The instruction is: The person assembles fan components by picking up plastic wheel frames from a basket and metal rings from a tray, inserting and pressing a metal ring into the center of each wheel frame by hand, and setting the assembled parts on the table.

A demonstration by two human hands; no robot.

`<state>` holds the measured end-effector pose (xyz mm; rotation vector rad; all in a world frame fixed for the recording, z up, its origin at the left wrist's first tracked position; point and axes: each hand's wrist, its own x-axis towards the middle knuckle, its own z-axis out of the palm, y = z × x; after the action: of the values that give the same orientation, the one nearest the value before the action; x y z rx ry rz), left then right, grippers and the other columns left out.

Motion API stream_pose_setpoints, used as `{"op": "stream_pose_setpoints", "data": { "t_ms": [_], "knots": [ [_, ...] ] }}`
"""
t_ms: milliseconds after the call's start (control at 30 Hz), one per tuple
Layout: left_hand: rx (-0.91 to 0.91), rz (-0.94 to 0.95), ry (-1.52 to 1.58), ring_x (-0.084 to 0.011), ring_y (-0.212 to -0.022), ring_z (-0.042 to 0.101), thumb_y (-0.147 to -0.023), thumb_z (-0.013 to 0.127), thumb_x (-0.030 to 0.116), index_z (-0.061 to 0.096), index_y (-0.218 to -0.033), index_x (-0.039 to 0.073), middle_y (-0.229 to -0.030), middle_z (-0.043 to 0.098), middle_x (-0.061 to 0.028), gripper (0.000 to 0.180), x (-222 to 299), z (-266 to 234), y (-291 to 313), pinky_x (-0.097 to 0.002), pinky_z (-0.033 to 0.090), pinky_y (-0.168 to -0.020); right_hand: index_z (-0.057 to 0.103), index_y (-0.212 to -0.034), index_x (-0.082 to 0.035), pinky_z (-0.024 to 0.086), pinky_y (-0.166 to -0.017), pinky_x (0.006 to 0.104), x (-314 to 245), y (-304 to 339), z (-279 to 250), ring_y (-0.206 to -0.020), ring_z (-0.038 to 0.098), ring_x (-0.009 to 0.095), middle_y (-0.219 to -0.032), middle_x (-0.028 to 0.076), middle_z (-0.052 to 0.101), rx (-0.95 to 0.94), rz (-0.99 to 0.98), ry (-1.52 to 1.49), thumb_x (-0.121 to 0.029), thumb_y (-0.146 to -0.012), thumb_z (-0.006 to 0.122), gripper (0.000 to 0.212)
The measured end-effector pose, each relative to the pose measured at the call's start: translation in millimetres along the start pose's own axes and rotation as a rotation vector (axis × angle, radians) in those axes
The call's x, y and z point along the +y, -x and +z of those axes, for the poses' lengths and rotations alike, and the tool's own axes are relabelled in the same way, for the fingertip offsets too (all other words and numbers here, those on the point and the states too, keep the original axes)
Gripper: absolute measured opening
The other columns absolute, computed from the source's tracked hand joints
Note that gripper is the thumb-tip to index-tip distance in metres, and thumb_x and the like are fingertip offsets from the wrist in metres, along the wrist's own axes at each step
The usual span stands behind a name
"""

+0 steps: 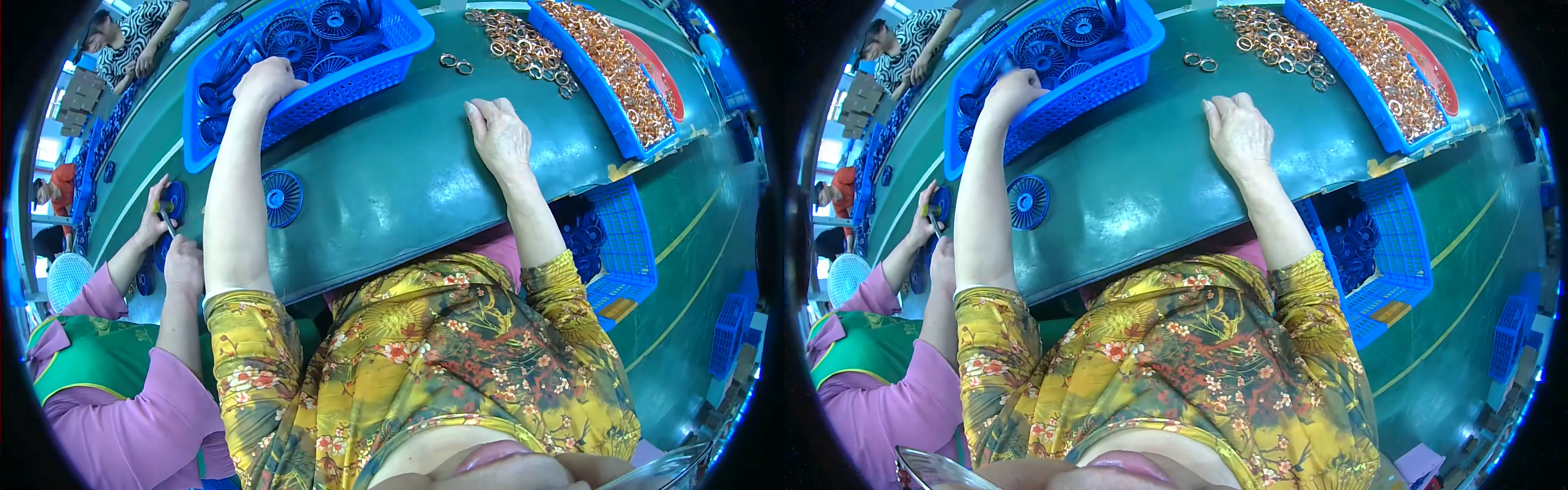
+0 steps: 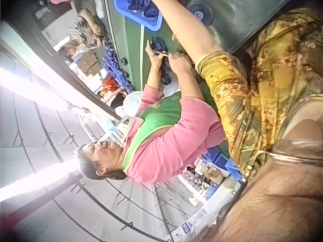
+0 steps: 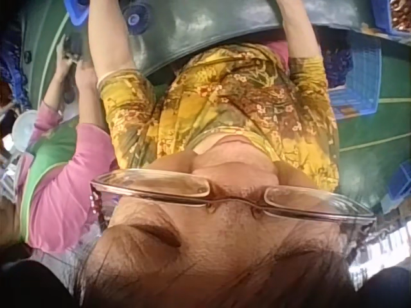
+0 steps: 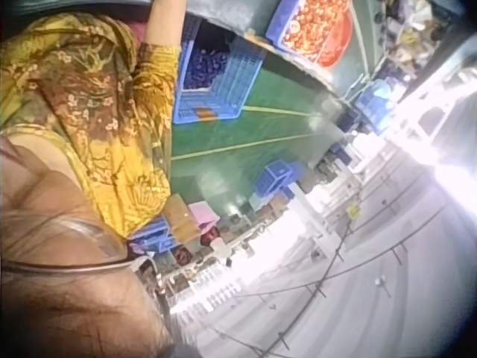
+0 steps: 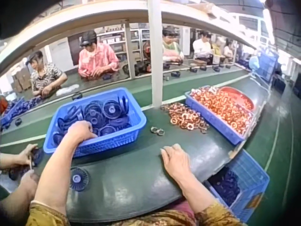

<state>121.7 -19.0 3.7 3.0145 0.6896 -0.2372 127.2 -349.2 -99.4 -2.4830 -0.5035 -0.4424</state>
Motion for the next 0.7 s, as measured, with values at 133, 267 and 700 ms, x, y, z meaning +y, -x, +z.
{"op": "stream_pose_setpoints", "data": {
  "t_ms": [133,267,700],
  "knots": [
    [0.114,-0.106,-0.04,-0.033,-0.111,0.06,-0.079,0.063,0.023,0.065,-0.112,0.015,-0.114,0.066,-0.0137,0.035,-4,3,3,-0.0543,0.038,-0.1,0.064,-0.09,-0.009,0.05,-0.068,0.0409,-3,4,-4,-0.078,0.062,0.029,-0.089,0.009,0.06,0.071,0.0,0.008,-0.028,-0.086,0.065,0.02],
    [0.491,-0.079,0.014,-0.0365,-0.106,0.062,-0.079,0.056,0.011,0.057,-0.125,0.015,-0.105,0.067,-0.0201,0.046,-1,7,19,-0.057,0.032,-0.104,0.061,-0.081,-0.007,0.05,-0.072,0.0442,-3,8,-10,-0.084,0.06,0.032,-0.09,0.012,0.056,-0.052,-0.043,0.009,-0.021,-0.081,0.069,0.016],
    [0.7,0.335,1.495,-0.0076,-0.077,0.05,-0.089,0.058,0.006,0.047,-0.101,0.0,-0.092,0.056,-0.0046,0.017,49,63,193,-0.0224,0.043,-0.07,0.066,-0.082,-0.006,0.049,-0.063,0.033,-40,29,-36,-0.071,0.062,0.023,-0.079,0.006,0.064,0.299,-0.555,-0.462,-0.002,-0.069,0.075,0.016]
  ]
}}
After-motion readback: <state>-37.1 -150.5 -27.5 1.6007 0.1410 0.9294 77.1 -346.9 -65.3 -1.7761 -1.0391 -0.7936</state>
